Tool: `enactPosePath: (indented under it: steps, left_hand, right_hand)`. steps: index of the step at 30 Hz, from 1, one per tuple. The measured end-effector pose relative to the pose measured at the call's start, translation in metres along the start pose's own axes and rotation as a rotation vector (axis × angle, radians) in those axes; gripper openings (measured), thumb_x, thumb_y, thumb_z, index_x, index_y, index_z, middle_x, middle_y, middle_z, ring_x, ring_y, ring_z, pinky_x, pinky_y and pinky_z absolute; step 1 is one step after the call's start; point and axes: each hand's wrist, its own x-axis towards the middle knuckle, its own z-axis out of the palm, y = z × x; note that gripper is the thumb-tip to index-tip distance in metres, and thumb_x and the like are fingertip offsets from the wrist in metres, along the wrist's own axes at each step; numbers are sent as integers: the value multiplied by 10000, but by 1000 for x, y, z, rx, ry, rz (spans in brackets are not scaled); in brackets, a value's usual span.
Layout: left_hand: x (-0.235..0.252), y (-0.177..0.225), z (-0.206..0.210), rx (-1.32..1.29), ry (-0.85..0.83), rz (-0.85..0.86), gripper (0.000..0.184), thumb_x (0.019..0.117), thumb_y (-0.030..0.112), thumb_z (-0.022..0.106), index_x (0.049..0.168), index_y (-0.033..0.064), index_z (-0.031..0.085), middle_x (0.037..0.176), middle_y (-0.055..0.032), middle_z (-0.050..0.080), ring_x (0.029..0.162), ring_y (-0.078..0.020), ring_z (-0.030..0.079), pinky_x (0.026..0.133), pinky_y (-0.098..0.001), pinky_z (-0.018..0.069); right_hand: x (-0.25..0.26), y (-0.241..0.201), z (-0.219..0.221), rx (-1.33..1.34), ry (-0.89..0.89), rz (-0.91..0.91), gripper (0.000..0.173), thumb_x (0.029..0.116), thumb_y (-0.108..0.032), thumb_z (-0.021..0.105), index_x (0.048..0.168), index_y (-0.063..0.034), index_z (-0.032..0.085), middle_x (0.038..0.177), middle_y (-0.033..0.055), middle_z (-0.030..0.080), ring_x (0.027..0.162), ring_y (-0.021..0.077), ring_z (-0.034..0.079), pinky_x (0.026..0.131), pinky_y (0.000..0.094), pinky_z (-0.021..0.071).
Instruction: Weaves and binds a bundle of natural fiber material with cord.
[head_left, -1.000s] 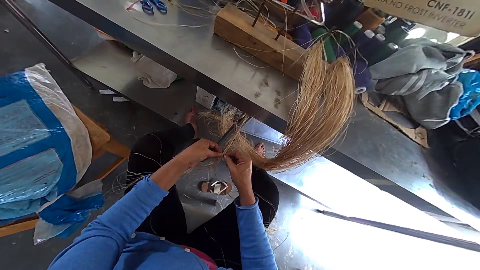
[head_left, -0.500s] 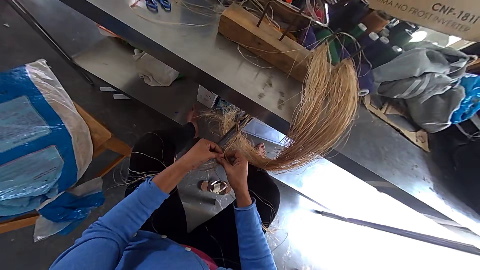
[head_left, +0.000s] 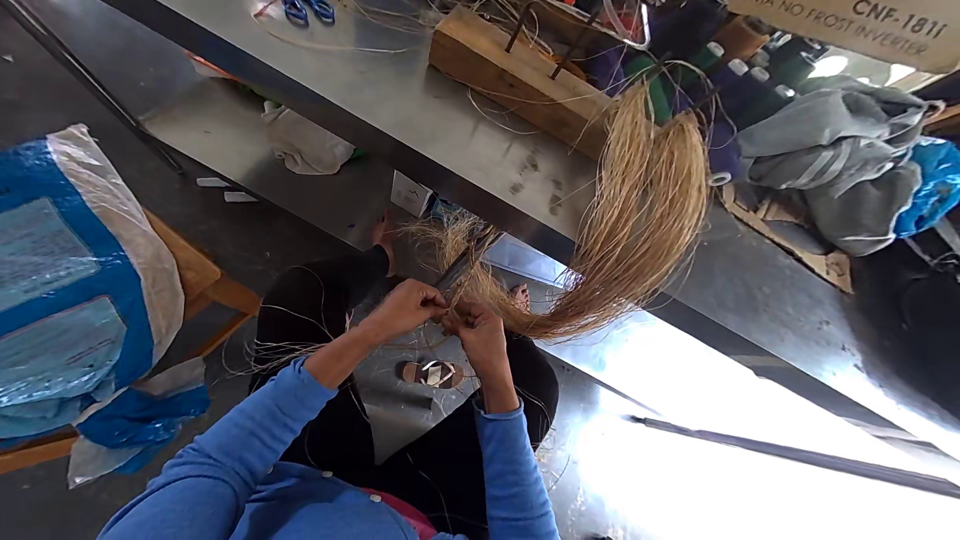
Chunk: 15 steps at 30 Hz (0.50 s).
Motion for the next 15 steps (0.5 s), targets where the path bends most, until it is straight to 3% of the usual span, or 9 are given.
enactPosePath:
  steps: [4,8,10,12,15]
  left_hand:
    - [1,-4,2,13,-20,44,162,1027,118,612,1064,-21,687,932,-67,671,826,-74,611,818,-273,517]
    - [0,-3,6,-3,-12,14,169,1038,120,593,1073,-25,673,950,-71,651,821,-70,578,794,-256,490]
    - [-1,-3,7,-21,0,10,168,1038,116,592,1068,-30,671,939,-66,656,824,-59,589,806,-247,499]
    - [-2,-3,8,-46,11,-5,167,1038,122,594,1053,-26,670,906,-50,657,798,-49,584,782,-238,491]
    - [-6,-3,7,-123,10,-30,154,1045,119,577,1049,-14,653,854,-11,621,735,-24,549,709,-201,464]
  right_hand:
    - [1,7,-1,33,5,-46,145,873,80,715,1013,93,681,759,54,710,653,50,667,663,217,583]
    - [2,13,-1,102,-7,-58,145,866,91,714,1004,84,671,744,34,708,633,34,652,613,190,550]
    - [2,13,-2,115,-20,-47,155,868,102,706,1018,93,670,763,38,716,650,40,664,643,197,569]
    - [-1,11,-6,73,-52,-14,181,881,99,690,1062,104,681,798,54,713,666,39,656,667,200,571]
    - [-10,11,-16,-110,-117,20,168,894,35,650,1051,44,711,800,26,693,642,22,610,642,207,534]
